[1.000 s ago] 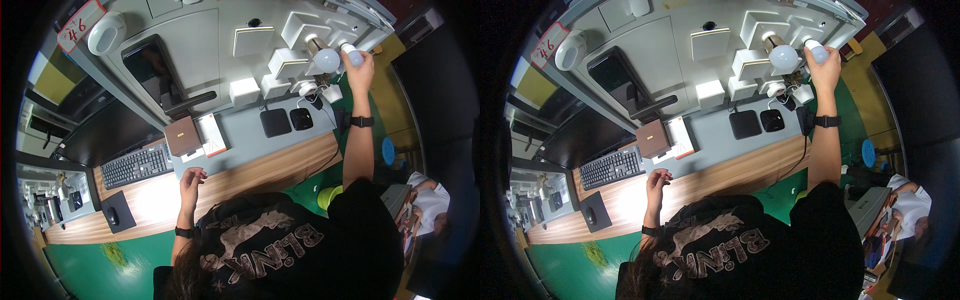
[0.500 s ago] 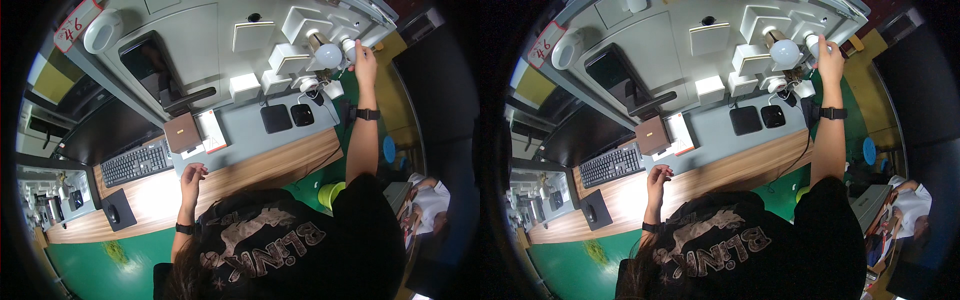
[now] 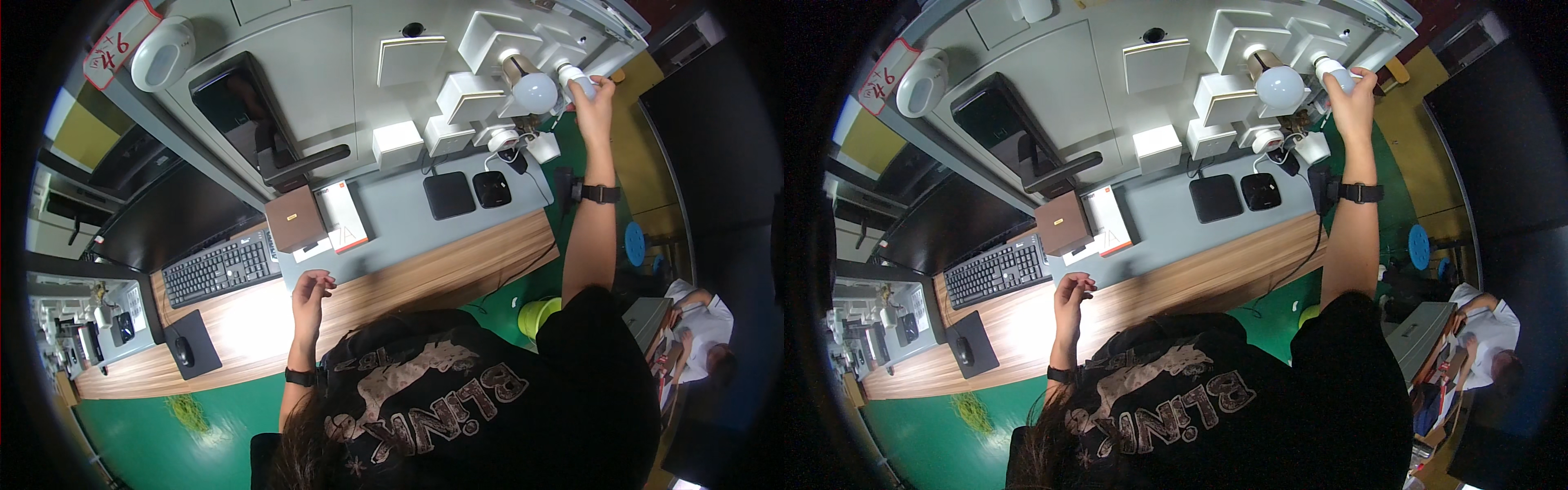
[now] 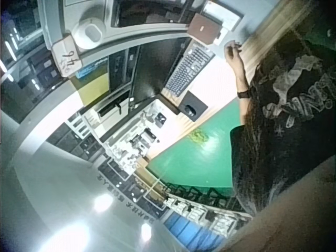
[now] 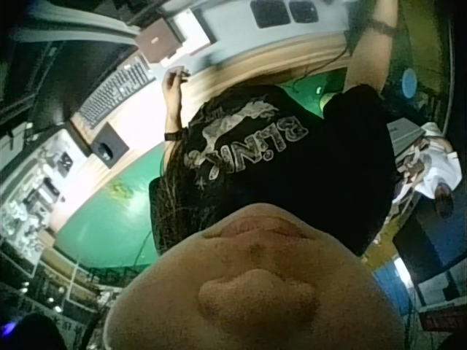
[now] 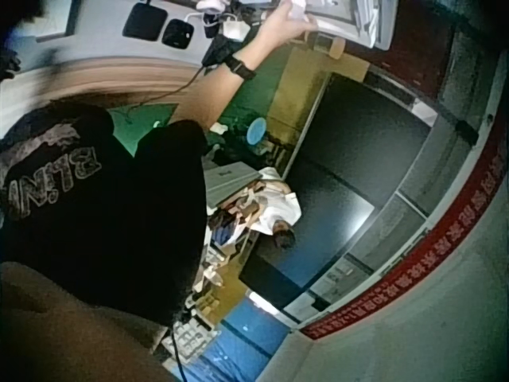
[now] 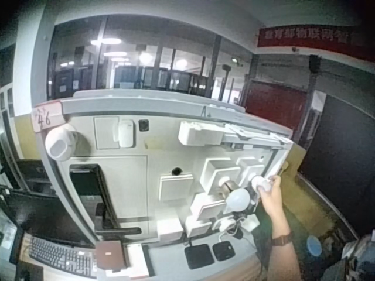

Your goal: The recorder takes LED light bulbs from a box and installs them into various wall-mounted sockets in a lab or showroom environment.

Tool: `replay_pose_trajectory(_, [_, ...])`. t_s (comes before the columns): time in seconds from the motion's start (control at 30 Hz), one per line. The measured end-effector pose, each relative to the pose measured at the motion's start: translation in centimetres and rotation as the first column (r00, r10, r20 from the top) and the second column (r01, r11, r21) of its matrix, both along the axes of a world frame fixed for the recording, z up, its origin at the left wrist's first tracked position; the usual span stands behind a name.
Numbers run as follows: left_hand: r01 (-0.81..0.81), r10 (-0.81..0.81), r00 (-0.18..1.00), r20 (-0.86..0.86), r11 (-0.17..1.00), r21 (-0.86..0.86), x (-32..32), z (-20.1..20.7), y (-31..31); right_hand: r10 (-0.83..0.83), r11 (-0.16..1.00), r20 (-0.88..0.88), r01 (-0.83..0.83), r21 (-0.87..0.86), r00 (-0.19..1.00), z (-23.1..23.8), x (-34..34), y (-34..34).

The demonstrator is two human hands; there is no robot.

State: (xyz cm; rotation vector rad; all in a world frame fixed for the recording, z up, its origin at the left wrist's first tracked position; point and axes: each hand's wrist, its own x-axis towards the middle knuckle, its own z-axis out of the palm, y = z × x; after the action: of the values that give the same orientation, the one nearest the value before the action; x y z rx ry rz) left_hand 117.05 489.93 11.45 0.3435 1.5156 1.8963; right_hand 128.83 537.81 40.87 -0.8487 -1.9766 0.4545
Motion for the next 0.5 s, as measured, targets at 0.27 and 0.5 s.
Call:
replay_pose_trajectory(0.27, [-0.005, 0.005, 1.000, 0.011, 1.000, -0.007, 0.0, 0.0, 0.2, -0.004, 0.994, 0.070, -0.004, 0.111, 0.998, 0.3, 0.3, -0.9])
replay_pose_trajectory(0.5, [0.019, -0.019, 1.000, 0.001, 1.000, -0.002, 0.0, 0.0, 0.5, 0.188, 0.930, -0.081, -0.203, -0.307, 0.979, 0.0, 0.8, 1.4])
